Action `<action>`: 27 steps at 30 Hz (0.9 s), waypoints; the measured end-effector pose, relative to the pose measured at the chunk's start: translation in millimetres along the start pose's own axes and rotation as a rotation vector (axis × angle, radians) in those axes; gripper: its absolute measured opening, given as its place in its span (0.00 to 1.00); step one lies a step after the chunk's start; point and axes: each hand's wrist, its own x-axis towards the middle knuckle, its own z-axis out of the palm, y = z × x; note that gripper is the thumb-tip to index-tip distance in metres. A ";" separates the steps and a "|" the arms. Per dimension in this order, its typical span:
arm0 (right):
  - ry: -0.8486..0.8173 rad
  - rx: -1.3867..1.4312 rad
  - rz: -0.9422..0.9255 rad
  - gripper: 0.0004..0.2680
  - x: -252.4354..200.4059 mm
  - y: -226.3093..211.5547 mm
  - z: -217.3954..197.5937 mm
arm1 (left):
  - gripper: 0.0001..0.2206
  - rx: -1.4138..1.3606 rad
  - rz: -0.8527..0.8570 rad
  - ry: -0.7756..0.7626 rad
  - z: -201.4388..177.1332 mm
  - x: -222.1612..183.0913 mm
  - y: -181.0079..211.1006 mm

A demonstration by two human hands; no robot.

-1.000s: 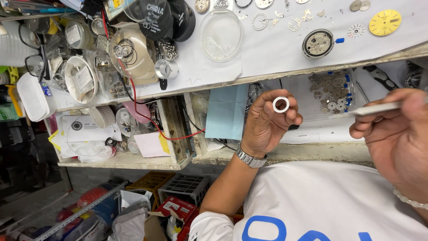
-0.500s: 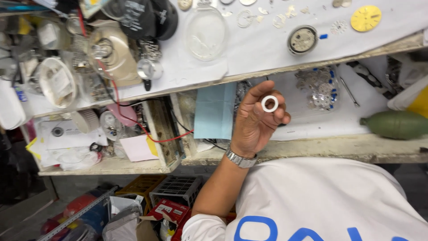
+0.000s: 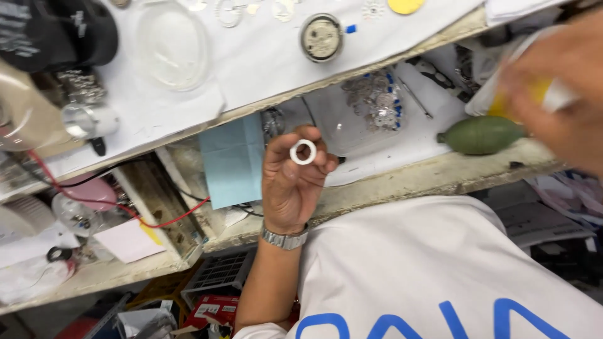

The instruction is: A person is cleaning and assembling tiny components of a watch movement using tweezers and a small brush at a repair bench.

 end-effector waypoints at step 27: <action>0.370 0.074 0.305 0.06 -13.0 -13.3 -47.6 | 0.16 -0.060 -0.122 0.115 4.8 3.9 -7.6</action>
